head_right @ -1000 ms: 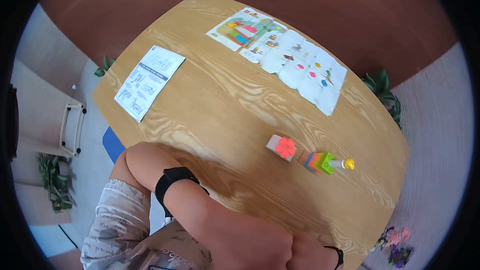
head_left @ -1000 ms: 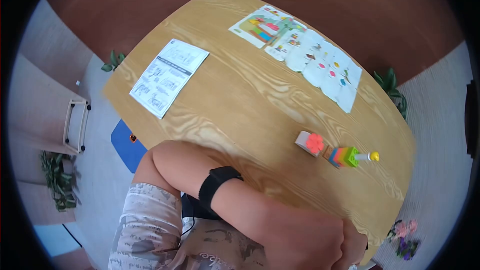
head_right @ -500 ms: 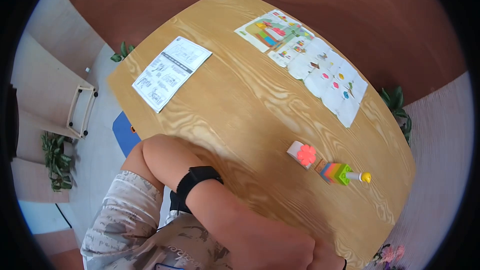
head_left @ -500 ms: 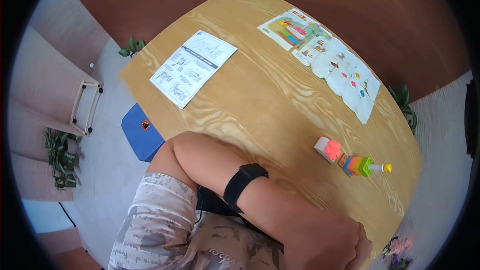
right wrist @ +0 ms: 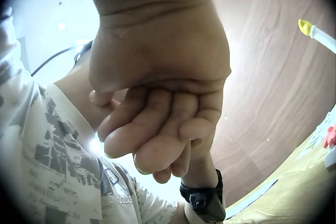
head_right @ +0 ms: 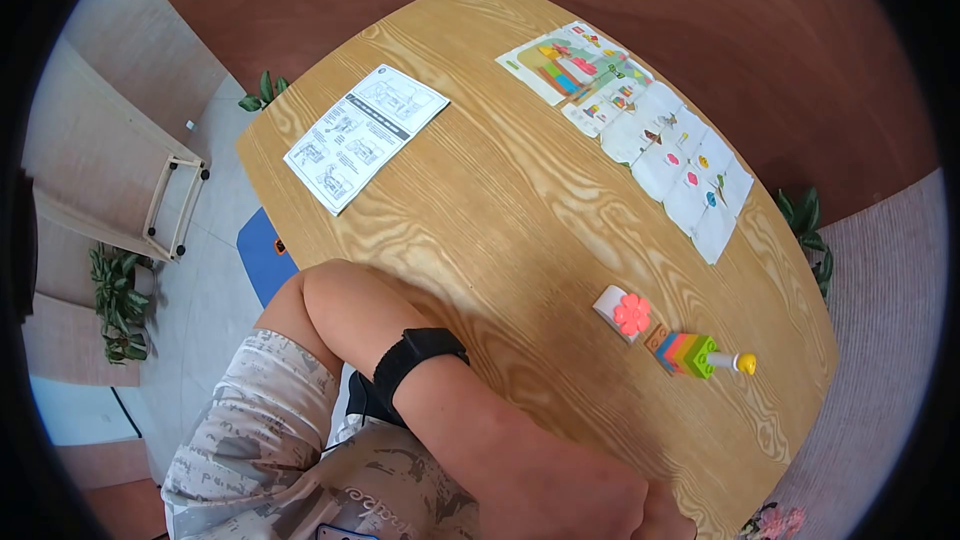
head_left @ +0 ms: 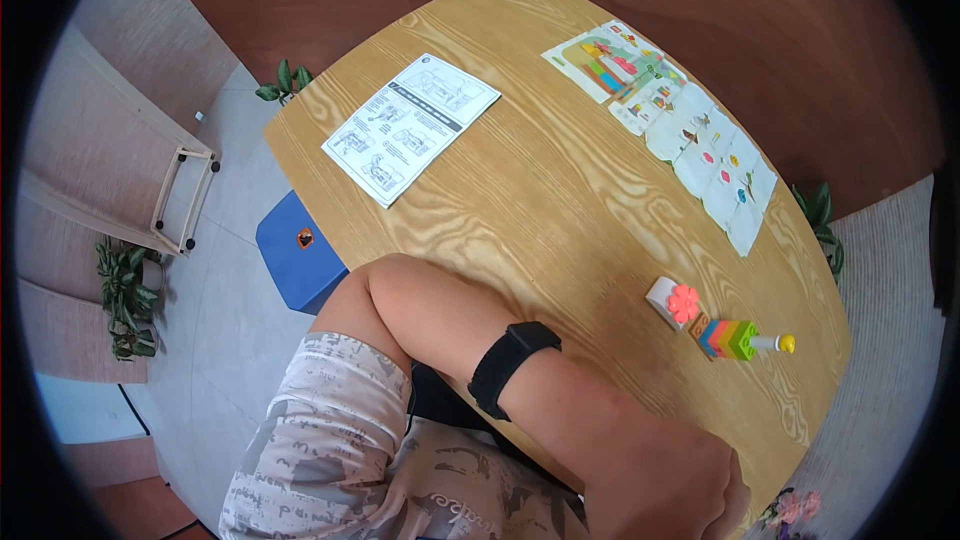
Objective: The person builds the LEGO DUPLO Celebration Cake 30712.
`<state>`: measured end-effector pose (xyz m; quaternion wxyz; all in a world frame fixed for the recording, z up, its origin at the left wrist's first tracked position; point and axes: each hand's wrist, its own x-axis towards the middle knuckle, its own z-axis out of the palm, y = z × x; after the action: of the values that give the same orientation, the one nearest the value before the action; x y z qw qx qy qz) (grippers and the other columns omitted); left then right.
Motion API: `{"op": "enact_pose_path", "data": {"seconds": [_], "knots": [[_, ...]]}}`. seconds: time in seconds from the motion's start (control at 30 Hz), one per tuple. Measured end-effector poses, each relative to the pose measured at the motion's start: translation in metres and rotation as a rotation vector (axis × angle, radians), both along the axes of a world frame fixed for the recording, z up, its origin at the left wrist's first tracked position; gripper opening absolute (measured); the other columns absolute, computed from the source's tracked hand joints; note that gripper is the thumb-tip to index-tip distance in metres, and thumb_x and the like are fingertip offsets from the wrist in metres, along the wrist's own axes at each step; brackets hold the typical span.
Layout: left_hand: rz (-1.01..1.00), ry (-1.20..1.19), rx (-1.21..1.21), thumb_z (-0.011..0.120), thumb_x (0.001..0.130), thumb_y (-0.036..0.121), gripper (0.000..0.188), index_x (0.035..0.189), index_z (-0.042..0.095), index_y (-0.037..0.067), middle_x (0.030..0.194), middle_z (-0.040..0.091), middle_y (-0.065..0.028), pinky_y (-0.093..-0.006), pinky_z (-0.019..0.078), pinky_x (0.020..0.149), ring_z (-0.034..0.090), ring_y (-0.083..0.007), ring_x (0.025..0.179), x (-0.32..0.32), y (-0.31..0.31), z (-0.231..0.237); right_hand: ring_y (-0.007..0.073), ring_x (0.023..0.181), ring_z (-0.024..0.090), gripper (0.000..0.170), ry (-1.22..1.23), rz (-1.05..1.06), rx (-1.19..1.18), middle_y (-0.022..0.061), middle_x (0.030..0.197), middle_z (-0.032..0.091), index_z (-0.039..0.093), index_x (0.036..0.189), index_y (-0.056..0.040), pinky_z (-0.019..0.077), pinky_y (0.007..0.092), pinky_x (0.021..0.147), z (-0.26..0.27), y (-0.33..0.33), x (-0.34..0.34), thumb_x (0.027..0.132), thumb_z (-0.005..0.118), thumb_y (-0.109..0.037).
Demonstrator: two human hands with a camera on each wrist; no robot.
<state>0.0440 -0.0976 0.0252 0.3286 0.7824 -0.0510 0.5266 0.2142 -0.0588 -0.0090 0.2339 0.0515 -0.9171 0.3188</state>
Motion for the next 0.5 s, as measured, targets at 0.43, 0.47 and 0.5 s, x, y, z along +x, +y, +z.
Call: {"op": "enact_pose_path", "data": {"seconds": [0.43,0.47,0.5], "knots": [[-0.06,-0.011,-0.088,0.074,0.089,0.045,0.036,0.071,0.078,0.014,0.076,0.073,0.0041,-0.0311,0.0543,0.063,0.069,-0.0169,0.067,-0.007,0.002,-0.003,0.0302,0.067,0.049,0.075,-0.009,-0.012,0.001,0.0116,0.086,0.049,0.057,0.085,-0.0154,0.0368,0.0404,0.058,-0.001,0.003,-0.001,0.061,0.068,-0.085],[-0.062,0.002,-0.088,0.074,0.089,0.045,0.036,0.071,0.078,0.014,0.076,0.073,0.0038,-0.0314,0.0541,0.062,0.069,-0.0172,0.066,-0.01,0.002,-0.003,0.0302,0.066,0.049,0.074,-0.009,-0.014,0.0,0.0116,0.085,0.049,0.057,0.085,-0.0151,0.037,0.0404,0.058,0.0,0.003,-0.001,0.061,0.068,-0.085],[-0.06,0.01,-0.088,0.073,0.089,0.044,0.036,0.071,0.077,0.014,0.076,0.072,0.0036,-0.0316,0.0539,0.062,0.068,-0.0174,0.066,-0.01,0.003,-0.003,0.0303,0.066,0.049,0.074,-0.01,-0.014,0.002,0.0116,0.085,0.049,0.057,0.084,-0.0149,0.0373,0.0405,0.058,0.0,0.003,-0.001,0.062,0.068,-0.084]]}}
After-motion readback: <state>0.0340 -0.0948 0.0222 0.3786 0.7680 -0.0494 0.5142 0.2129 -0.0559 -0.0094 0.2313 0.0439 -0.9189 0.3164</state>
